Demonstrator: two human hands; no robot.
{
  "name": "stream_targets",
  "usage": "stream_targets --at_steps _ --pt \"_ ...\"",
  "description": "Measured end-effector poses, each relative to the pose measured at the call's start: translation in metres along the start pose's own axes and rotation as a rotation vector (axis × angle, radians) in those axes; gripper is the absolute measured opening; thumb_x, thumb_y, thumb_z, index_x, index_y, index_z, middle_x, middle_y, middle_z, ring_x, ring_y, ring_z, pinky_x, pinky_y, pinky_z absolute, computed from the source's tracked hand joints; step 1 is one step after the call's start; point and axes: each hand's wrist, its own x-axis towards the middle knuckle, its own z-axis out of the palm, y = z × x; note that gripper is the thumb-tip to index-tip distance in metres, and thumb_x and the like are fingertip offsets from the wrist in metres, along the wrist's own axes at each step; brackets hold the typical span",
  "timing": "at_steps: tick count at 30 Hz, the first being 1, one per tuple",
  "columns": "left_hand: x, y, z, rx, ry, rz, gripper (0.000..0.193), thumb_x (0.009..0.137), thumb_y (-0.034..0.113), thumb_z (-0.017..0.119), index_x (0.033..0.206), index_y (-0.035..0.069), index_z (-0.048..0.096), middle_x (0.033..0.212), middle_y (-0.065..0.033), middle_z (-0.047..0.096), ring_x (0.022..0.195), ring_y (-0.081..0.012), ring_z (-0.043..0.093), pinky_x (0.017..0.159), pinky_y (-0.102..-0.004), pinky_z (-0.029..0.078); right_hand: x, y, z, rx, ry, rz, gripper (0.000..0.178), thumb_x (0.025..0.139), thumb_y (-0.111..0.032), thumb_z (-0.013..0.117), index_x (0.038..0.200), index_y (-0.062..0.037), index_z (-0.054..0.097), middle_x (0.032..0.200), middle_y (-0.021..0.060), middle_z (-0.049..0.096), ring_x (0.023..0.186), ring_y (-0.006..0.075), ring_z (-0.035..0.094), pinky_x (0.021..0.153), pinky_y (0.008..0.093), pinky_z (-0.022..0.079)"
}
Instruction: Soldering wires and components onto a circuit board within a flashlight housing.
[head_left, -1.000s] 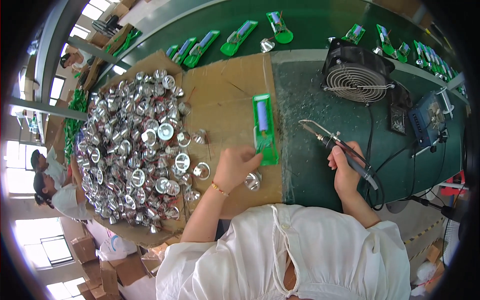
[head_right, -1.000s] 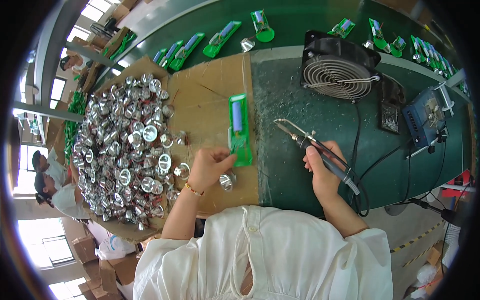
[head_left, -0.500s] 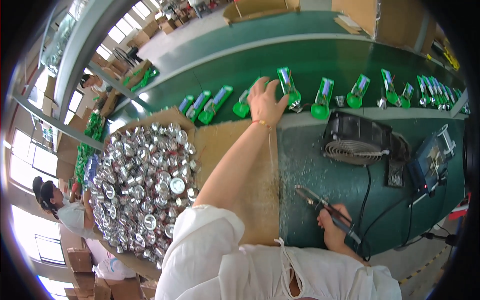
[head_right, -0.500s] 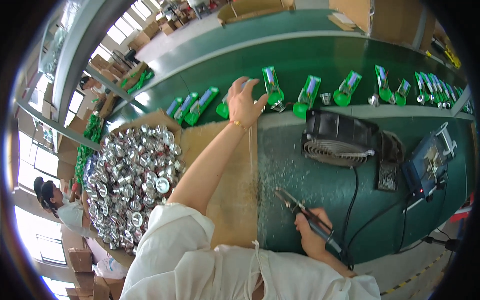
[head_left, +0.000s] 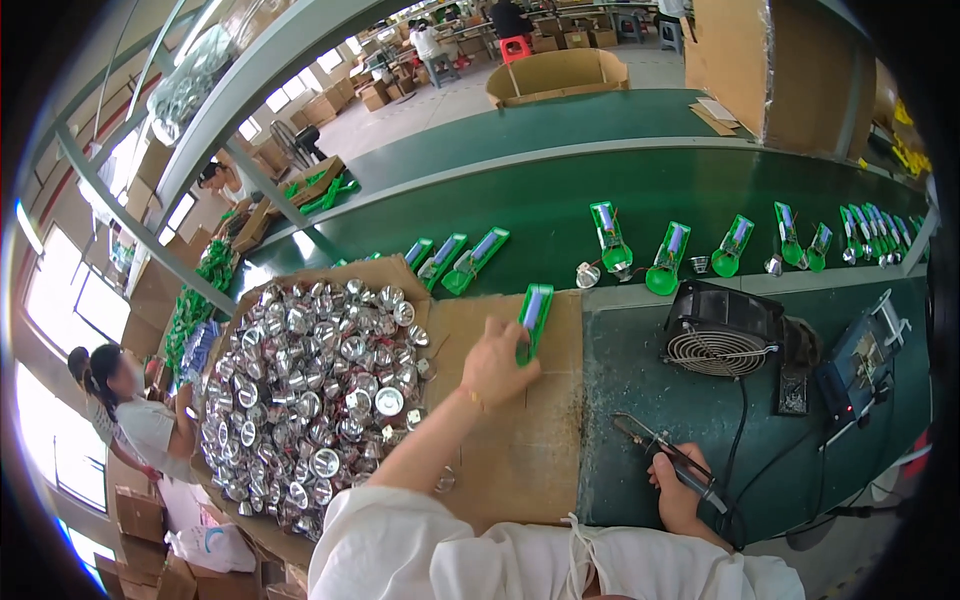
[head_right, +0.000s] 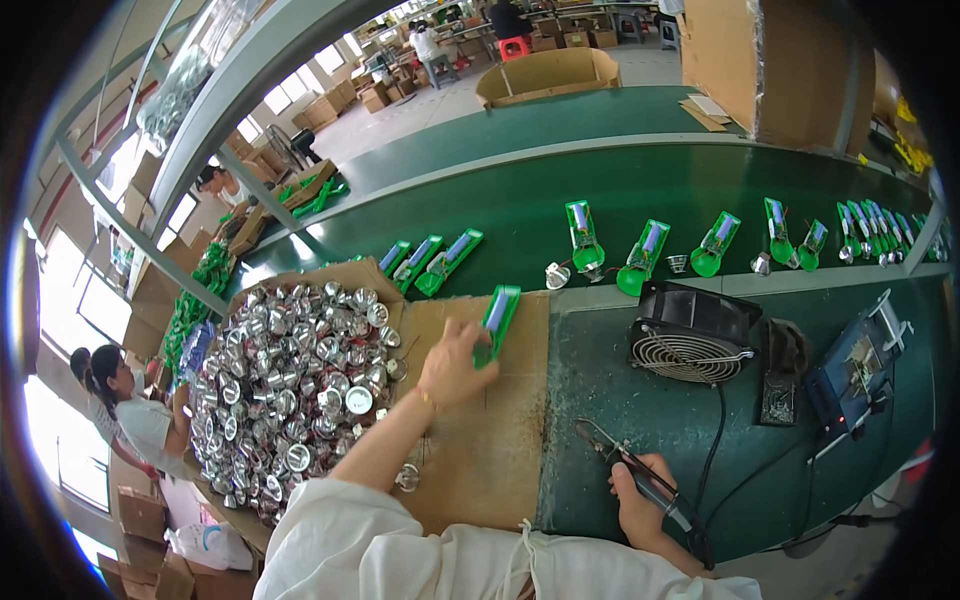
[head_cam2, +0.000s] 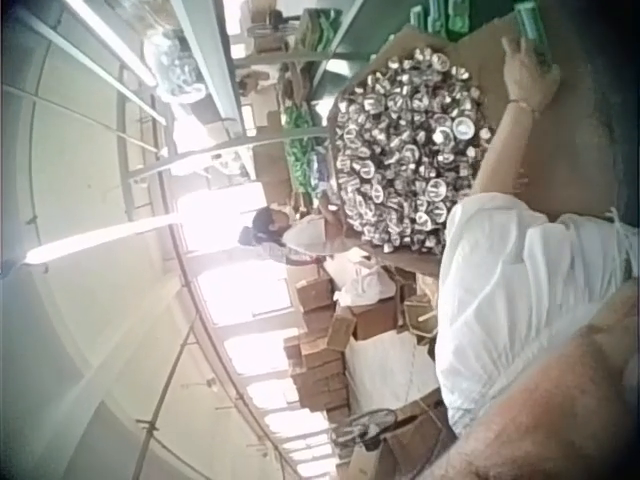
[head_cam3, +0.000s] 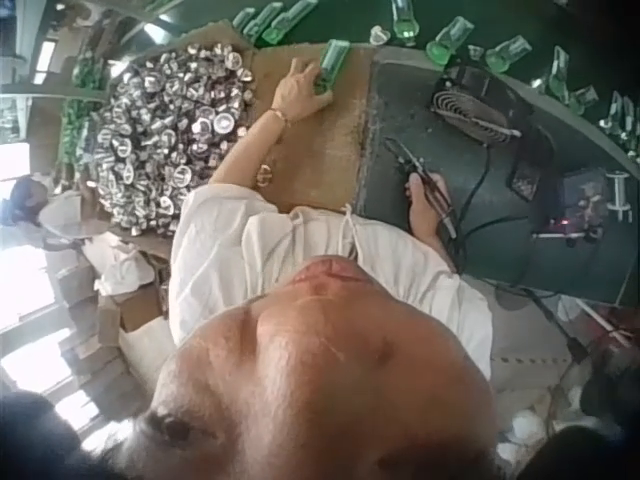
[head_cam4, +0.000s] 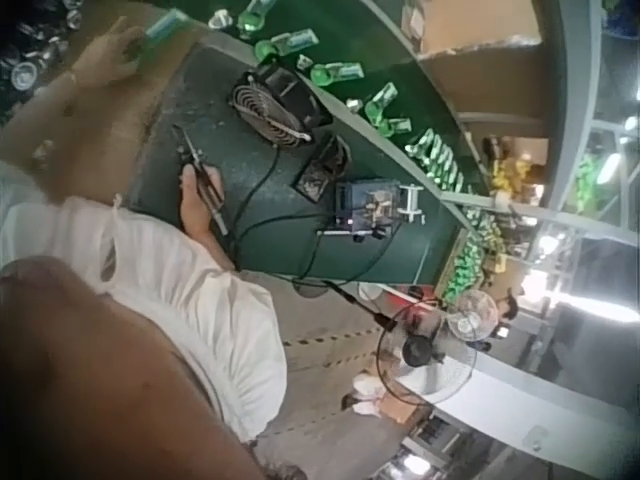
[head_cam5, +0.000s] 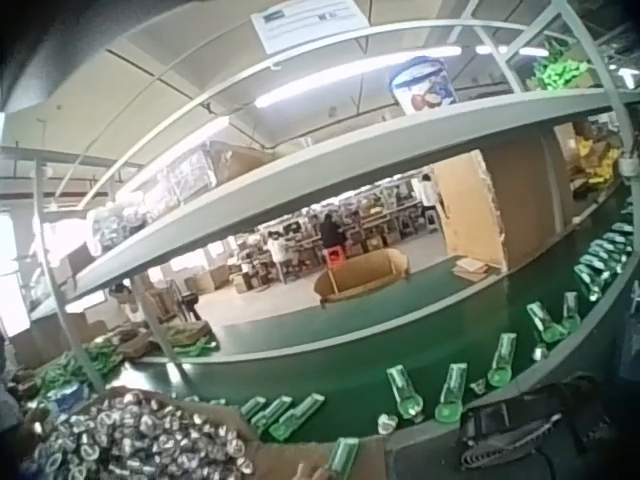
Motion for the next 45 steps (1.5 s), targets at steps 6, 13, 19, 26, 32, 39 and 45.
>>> stream_targets --at_steps 6,13,19,26,32,39,45 --pt "-0.12 0.048 -0.017 -0.157 -0.029 -0.127 0.058 0.067 0.037 0.07 0.111 0.008 0.047 0.114 -0.0166 0.043 0.095 -0.032 0.053 0.078 -0.0398 0.046 0.0 0.001 0.007 -0.009 0.048 -0.035 0.011 0.082 -0.01 0.058 0.085 -0.0025 0.051 0.063 0.0048 0.055 0.051 0.0079 0.048 0.047 0.0196 0.038" --pt "-0.168 -0.013 -0.02 0.473 0.115 0.018 0.022 0.077 0.018 0.054 0.095 0.006 0.058 0.126 -0.0108 0.042 0.097 -0.0213 0.052 0.086 -0.0402 0.038 -0.001 0.011 0.001 0.017 0.051 -0.137 0.01 0.084 -0.011 0.058 0.087 -0.003 0.053 0.063 0.0019 0.052 0.051 0.0059 0.045 0.046 0.0175 0.035" --pt "-0.18 -0.009 -0.014 0.302 0.24 0.089 0.023 0.071 0.011 0.052 0.093 0.008 0.057 0.114 -0.0111 0.047 0.086 -0.0222 0.052 0.078 -0.0335 0.042 0.001 0.012 -0.001 -0.023 0.027 -0.152 0.01 0.085 -0.012 0.056 0.088 -0.0032 0.053 0.063 0.0008 0.052 0.051 0.0047 0.044 0.046 0.0168 0.034" --pt "-0.185 -0.011 -0.034 0.46 0.263 -0.158 0.022 0.072 0.022 0.061 0.091 0.012 0.057 0.086 -0.0049 0.049 0.079 -0.0207 0.05 0.072 -0.0349 0.038 -0.006 0.01 0.0 -0.039 0.038 -0.17 0.009 0.086 -0.015 0.055 0.083 -0.0072 0.053 0.063 -0.0024 0.05 0.051 0.0023 0.042 0.046 0.0155 0.031" --pt "-0.186 -0.012 -0.013 0.438 0.173 -0.053 0.011 0.073 0.024 0.061 0.071 0.013 0.059 0.076 -0.0019 0.052 0.079 -0.02 0.05 0.072 -0.0351 0.037 -0.015 0.008 -0.004 -0.021 0.048 -0.183 0.01 0.084 -0.013 0.058 0.086 -0.004 0.053 0.063 0.001 0.052 0.05 0.0045 0.043 0.045 0.0164 0.032" --pt "-0.185 -0.016 -0.028 0.133 0.288 -0.113 0.011 0.071 0.019 0.065 0.067 0.009 0.062 0.069 -0.0062 0.057 0.069 -0.0259 0.055 0.064 -0.0372 0.043 -0.022 0.0 0.014 0.023 -0.034 -0.161 0.011 0.083 -0.01 0.059 0.086 -0.0016 0.054 0.064 0.0043 0.055 0.05 0.0065 0.047 0.046 0.0174 0.035" --pt "-0.168 -0.021 -0.045 -0.054 0.422 -0.117 0.009 0.075 0.008 0.062 0.083 0.005 0.064 0.076 -0.0109 0.061 0.069 -0.0286 0.055 0.063 -0.0362 0.044 -0.03 -0.007 0.014 0.023 -0.022 -0.13 0.013 0.082 -0.01 0.06 0.088 0.0002 0.053 0.065 0.0065 0.056 0.051 0.0077 0.048 0.046 0.0178 0.037"
